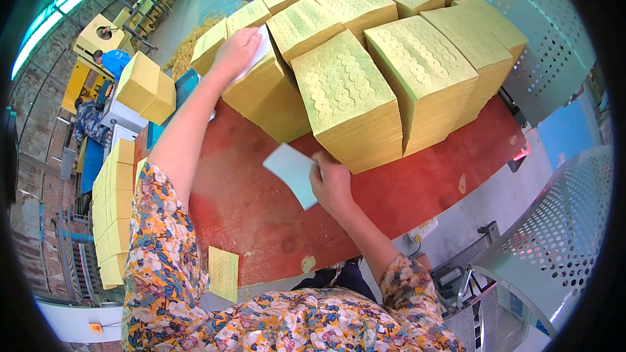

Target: Bundling stacks of paper with bands and weighing them on a digital scale in a paper mill.

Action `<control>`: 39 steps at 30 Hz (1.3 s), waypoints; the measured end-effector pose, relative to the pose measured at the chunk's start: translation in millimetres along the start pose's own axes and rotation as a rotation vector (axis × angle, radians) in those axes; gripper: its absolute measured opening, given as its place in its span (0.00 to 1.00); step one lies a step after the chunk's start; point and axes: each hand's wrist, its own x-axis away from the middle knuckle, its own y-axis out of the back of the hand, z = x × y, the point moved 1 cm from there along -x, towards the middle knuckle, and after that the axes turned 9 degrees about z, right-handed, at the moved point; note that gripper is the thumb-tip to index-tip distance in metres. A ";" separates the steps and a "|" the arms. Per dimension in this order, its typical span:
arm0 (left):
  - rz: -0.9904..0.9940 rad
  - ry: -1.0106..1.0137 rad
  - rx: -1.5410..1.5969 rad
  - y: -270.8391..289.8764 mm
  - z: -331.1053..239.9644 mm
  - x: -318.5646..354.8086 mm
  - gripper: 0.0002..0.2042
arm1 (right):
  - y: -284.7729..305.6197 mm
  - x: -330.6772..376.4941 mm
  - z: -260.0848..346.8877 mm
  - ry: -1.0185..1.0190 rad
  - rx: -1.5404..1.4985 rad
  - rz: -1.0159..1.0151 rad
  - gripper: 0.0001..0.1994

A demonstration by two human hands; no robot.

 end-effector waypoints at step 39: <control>0.106 -0.418 0.193 122.7 -130.1 351.8 0.26 | -105.2 285.5 93.0 -0.610 -1.559 -0.458 0.07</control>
